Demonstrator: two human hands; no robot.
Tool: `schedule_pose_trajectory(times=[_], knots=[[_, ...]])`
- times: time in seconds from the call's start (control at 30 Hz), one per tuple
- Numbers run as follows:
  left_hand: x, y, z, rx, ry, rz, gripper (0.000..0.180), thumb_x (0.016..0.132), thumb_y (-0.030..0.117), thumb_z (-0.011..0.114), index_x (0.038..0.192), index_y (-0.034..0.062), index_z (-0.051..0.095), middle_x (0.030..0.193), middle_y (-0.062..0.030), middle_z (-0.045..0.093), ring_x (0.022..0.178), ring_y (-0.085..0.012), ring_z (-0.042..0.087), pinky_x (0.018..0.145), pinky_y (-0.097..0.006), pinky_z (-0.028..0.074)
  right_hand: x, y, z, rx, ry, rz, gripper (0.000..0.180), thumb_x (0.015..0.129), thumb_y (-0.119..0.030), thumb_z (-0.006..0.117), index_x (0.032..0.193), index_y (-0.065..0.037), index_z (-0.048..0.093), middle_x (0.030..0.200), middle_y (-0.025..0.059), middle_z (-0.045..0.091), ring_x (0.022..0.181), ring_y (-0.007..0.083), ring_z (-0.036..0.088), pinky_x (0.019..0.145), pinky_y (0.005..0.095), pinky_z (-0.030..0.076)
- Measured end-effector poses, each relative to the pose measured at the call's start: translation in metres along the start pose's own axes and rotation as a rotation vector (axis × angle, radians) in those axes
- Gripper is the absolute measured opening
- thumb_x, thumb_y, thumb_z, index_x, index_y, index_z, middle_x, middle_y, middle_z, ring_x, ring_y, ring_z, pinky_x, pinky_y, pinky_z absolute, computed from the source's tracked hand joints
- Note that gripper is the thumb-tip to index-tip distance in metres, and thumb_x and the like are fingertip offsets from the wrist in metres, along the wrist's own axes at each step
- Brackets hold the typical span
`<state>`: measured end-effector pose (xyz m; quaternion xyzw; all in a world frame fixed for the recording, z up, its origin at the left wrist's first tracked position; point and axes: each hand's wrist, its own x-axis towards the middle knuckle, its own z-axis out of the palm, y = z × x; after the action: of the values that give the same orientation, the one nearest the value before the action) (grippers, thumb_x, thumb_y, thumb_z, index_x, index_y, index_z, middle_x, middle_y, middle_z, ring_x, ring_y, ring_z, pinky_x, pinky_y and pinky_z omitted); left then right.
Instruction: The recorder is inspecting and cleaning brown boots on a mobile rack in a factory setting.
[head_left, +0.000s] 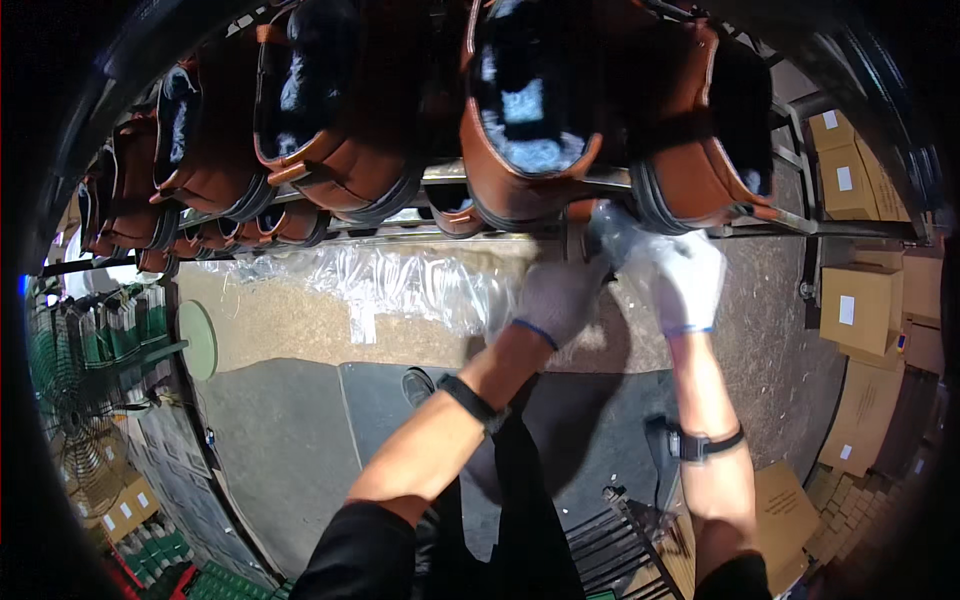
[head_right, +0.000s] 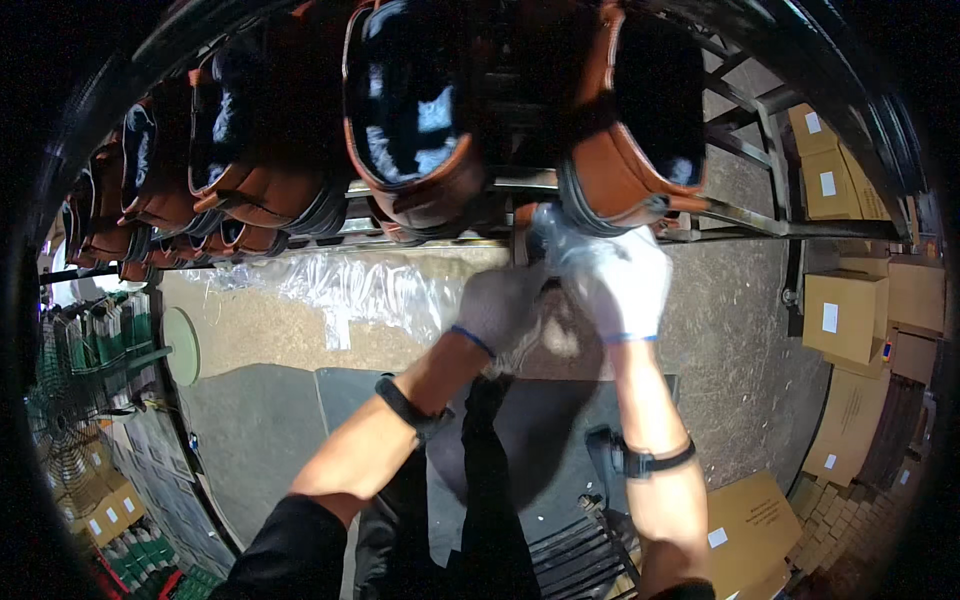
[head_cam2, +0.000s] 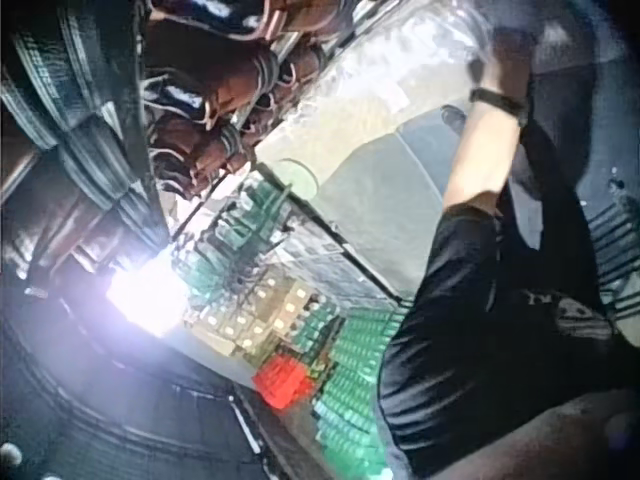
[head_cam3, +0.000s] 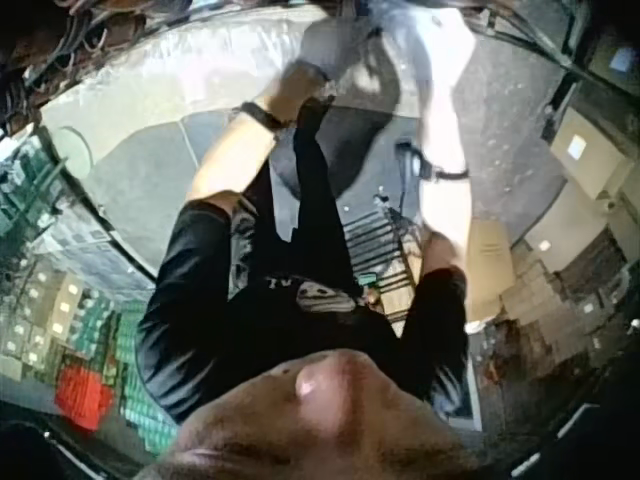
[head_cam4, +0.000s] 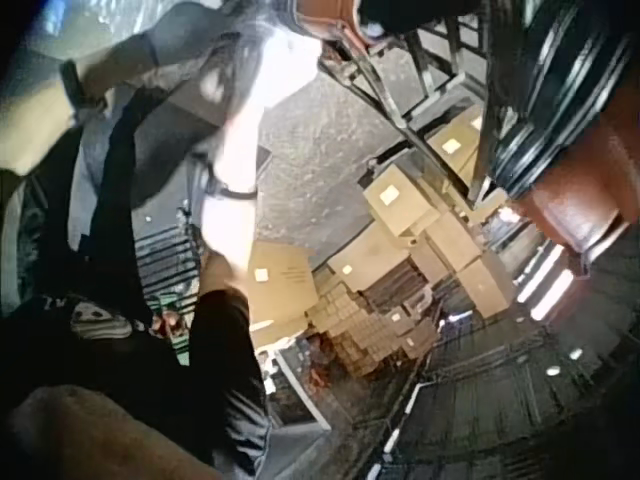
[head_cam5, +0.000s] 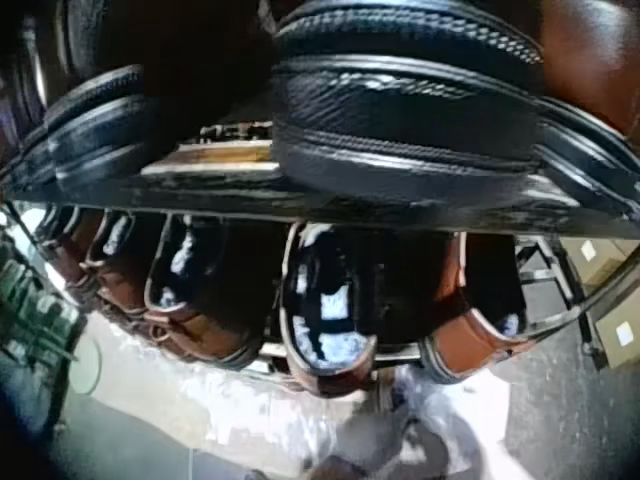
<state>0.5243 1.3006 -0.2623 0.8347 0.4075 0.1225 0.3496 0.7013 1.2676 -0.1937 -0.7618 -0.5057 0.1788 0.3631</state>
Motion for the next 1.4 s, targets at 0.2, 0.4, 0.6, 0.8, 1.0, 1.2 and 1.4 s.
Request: schedule_pose_trajectory(times=[0.2,0.4,0.6,0.8,1.0,1.2,1.4], knots=[[-0.003,-0.005,0.016,0.042,0.061,-0.001,0.02,0.102,0.022,0.058,0.115,0.0119,0.07,0.089,-0.0161,0.077,0.079,-0.0386,0.077,0.067,-0.054,0.059,0.009,-0.01,0.062,-0.58,0.093,-0.149,0.02,0.093,-0.02,0.063,0.096,-0.01,0.08,0.095,0.0171,0.077,0.099,0.0392,0.072,0.089,0.0507,0.054],[0.003,0.008,0.015,-0.023,0.02,0.001,0.018,0.094,0.016,0.062,0.106,0.009,0.073,0.091,-0.0156,0.077,0.082,-0.0359,0.077,0.068,-0.051,0.06,0.021,-0.015,0.035,-0.696,-0.156,-0.349,0.024,0.089,-0.014,0.063,0.106,-0.01,0.079,0.104,0.0217,0.078,0.101,0.0388,0.075,0.088,0.0517,0.056],[0.043,-0.041,0.024,0.305,0.378,0.184,0.023,0.096,0.022,0.065,0.11,0.0051,0.072,0.097,-0.0196,0.076,0.086,-0.0395,0.075,0.071,-0.052,0.059,-0.017,-0.018,0.016,-0.114,-0.057,-0.25,0.039,0.092,-0.014,0.07,0.129,-0.002,0.067,0.117,0.0222,0.074,0.104,0.0435,0.072,0.095,0.0474,0.057],[0.027,0.041,-0.014,-0.291,0.175,0.308,0.045,0.102,0.022,0.069,0.142,0.0082,0.058,0.102,-0.0222,0.074,0.093,-0.0398,0.075,0.08,-0.044,0.059,-0.015,0.035,-0.022,-0.015,-0.29,-0.188,0.037,0.083,-0.012,0.081,0.119,-0.004,0.072,0.109,0.022,0.073,0.105,0.0426,0.071,0.094,0.0515,0.057],[-0.014,0.062,-0.009,-0.032,-0.166,0.103,0.01,0.1,0.017,0.068,0.099,0.0078,0.072,0.099,-0.0159,0.079,0.087,-0.0312,0.079,0.074,-0.044,0.061,-0.028,0.06,-0.126,-0.366,-0.7,-0.177,0.015,0.091,-0.014,0.075,0.102,-0.004,0.078,0.09,0.0212,0.074,0.084,0.0366,0.075,0.077,0.0466,0.06],[0.076,0.076,0.03,-0.299,0.269,0.146,0.014,0.102,0.015,0.064,0.105,0.0061,0.076,0.088,-0.0133,0.075,0.081,-0.0352,0.075,0.072,-0.046,0.061,-0.039,0.177,-0.257,0.798,0.301,0.475,0.033,0.092,0.005,0.065,0.124,0.003,0.073,0.116,0.0186,0.078,0.106,0.0314,0.076,0.089,0.0484,0.066],[0.136,0.085,0.089,0.223,0.347,0.339,0.018,0.097,0.016,0.063,0.107,0.0106,0.076,0.092,-0.0172,0.076,0.083,-0.0385,0.075,0.071,-0.046,0.06,0.027,0.105,-0.156,0.912,0.151,0.465,0.034,0.092,-0.006,0.068,0.125,-0.001,0.074,0.111,0.0118,0.077,0.101,0.0227,0.073,0.085,0.035,0.06]])
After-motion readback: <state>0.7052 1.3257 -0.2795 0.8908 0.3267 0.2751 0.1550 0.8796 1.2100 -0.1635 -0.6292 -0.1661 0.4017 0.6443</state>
